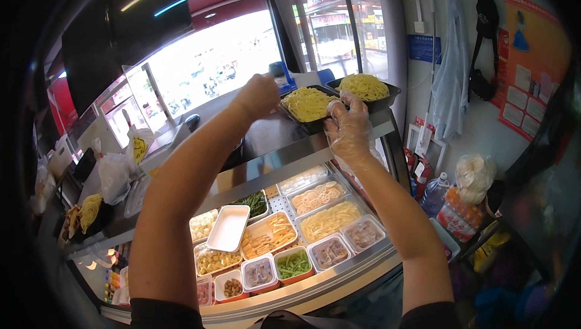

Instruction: The person assembles food orders by placing cooked meat and noodles into black containers, adding toppings from a display case, and sealing the containers with lids. The person then places the sealed containers into plastic bags and hands them to a customer.

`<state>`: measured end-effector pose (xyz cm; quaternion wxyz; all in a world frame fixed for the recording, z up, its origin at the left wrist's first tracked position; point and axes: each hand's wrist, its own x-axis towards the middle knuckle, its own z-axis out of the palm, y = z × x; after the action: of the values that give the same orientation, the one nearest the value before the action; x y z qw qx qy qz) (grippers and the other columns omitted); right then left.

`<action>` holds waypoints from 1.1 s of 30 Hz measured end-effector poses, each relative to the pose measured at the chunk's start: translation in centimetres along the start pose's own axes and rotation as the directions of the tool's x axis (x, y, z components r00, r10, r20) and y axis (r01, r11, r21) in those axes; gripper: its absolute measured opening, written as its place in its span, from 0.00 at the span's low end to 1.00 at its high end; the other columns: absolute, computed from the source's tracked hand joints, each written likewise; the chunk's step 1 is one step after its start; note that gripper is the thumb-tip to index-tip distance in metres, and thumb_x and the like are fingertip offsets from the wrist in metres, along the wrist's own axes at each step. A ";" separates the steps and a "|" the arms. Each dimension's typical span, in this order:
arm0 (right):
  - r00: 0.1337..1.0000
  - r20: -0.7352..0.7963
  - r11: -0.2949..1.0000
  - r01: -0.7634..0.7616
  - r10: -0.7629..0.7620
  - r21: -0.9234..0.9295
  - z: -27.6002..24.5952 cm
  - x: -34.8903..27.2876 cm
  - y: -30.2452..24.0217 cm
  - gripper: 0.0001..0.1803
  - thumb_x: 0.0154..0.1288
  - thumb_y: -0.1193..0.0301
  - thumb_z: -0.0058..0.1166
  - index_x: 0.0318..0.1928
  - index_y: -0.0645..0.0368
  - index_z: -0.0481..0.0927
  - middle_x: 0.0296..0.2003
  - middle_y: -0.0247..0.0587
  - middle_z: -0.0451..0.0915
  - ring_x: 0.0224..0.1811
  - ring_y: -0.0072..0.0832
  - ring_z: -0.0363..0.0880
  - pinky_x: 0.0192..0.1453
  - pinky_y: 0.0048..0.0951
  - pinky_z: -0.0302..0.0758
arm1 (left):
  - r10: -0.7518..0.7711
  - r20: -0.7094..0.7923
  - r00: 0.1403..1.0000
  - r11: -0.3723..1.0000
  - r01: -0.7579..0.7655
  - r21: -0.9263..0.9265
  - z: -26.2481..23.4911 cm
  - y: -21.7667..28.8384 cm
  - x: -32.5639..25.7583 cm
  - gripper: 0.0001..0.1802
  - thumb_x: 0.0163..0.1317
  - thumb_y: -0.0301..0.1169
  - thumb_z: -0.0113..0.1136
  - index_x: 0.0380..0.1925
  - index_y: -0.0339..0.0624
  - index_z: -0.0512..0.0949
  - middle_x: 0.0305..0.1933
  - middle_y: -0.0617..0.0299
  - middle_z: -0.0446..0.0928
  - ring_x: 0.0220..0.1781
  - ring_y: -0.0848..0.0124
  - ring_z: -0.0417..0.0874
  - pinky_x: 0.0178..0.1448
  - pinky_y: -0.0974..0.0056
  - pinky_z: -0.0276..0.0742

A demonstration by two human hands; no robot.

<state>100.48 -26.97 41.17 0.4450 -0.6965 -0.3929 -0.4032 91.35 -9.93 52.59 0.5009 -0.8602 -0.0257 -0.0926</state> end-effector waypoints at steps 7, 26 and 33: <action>0.995 -0.063 0.997 0.081 -0.081 -0.001 0.5 -0.2 1.1 0.16 0.46 0.78 0.61 0.39 0.53 0.75 0.49 0.48 0.69 0.53 0.47 0.67 0.56 0.42 0.67 | -0.372 0.069 0.926 0.925 0.363 0.114 5.9 -6.5 0.2 0.06 0.55 0.28 0.57 0.29 0.44 0.83 0.33 0.62 0.81 0.43 0.68 0.79 0.42 0.66 0.76; 0.909 0.352 0.962 0.146 -0.223 0.233 7.0 -3.9 -15.0 0.16 0.55 0.66 0.60 0.44 0.54 0.77 0.58 0.53 0.67 0.52 0.47 0.74 0.55 0.42 0.72 | -0.719 -0.310 0.622 0.616 0.364 -0.699 1.5 -15.6 -32.4 0.21 0.59 0.34 0.57 0.53 0.43 0.73 0.44 0.54 0.78 0.43 0.67 0.80 0.47 0.64 0.76; 0.973 0.226 0.466 -0.185 -0.033 0.865 1.2 -6.5 -11.9 0.09 0.67 0.69 0.47 0.46 0.52 0.75 0.64 0.45 0.61 0.65 0.33 0.61 0.63 0.28 0.66 | -0.828 0.259 0.498 0.203 0.696 -0.688 1.8 -3.2 -48.0 0.23 0.49 0.27 0.60 0.49 0.47 0.74 0.47 0.61 0.76 0.44 0.71 0.75 0.43 0.66 0.73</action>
<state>87.56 -23.57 38.58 0.7128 -0.4232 -0.5574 -0.0467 44.02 -4.42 45.61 0.0049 -0.8396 -0.3666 -0.4009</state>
